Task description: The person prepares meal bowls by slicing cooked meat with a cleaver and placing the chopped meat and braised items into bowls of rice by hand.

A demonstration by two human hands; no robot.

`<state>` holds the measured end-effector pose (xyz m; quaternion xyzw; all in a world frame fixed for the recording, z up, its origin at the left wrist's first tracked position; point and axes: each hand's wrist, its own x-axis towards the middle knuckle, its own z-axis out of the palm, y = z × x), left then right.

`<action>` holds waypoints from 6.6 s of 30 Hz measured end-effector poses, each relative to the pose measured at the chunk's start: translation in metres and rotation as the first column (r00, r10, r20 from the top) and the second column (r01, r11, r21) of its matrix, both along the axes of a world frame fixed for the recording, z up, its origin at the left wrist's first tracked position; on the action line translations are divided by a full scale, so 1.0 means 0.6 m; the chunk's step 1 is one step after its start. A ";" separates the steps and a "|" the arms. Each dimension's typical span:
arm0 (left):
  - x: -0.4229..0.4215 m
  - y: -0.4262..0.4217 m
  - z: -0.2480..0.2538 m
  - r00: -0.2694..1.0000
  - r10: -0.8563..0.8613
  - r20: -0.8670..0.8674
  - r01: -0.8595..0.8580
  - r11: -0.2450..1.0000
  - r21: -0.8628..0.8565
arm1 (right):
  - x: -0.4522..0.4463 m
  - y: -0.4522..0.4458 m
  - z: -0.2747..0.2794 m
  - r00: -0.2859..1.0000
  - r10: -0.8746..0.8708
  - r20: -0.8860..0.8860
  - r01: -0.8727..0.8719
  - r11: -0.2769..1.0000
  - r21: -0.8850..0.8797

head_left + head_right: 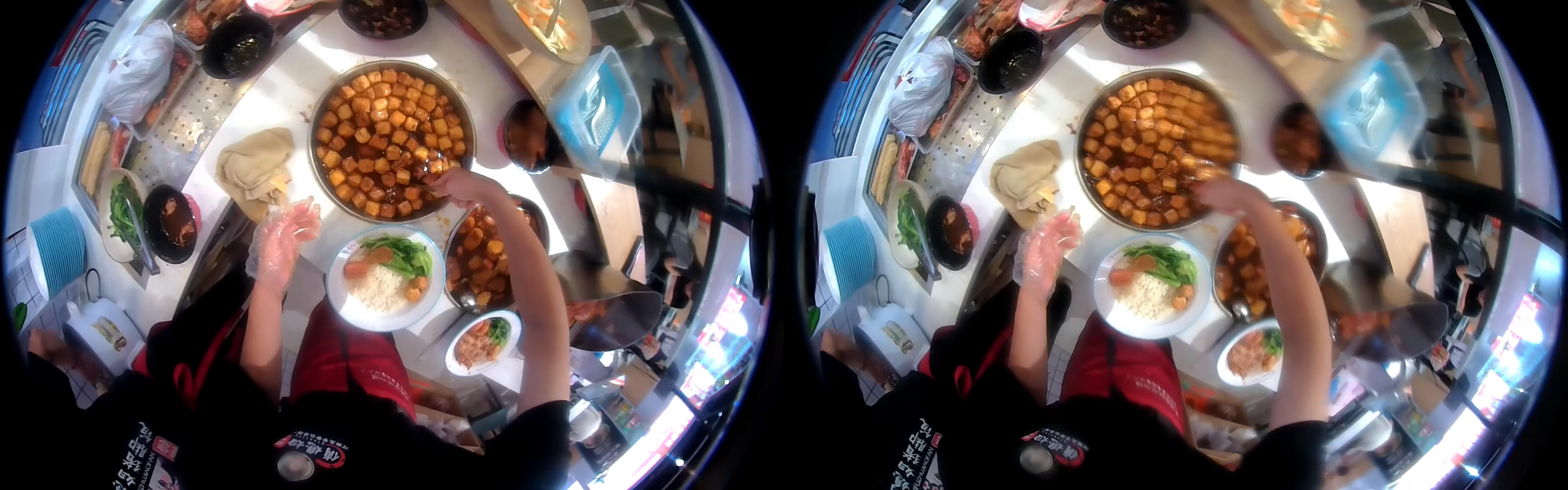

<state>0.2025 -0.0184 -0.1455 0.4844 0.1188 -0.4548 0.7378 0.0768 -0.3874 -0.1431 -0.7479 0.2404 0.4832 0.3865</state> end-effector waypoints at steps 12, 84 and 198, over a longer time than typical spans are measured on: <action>0.029 -0.015 0.008 1.000 0.005 0.029 -0.008 0.996 0.094 | -0.094 -0.044 0.007 0.854 -0.490 -0.173 0.519 0.796 0.312; -0.007 -0.011 0.035 0.997 0.049 0.052 -0.051 0.998 0.040 | -0.135 0.083 0.059 0.912 -0.057 0.407 0.339 0.664 -0.667; 0.162 -0.262 -0.025 0.771 -0.637 -0.015 0.584 0.696 0.418 | -0.289 0.215 0.026 0.465 -0.474 0.747 0.800 0.587 -0.126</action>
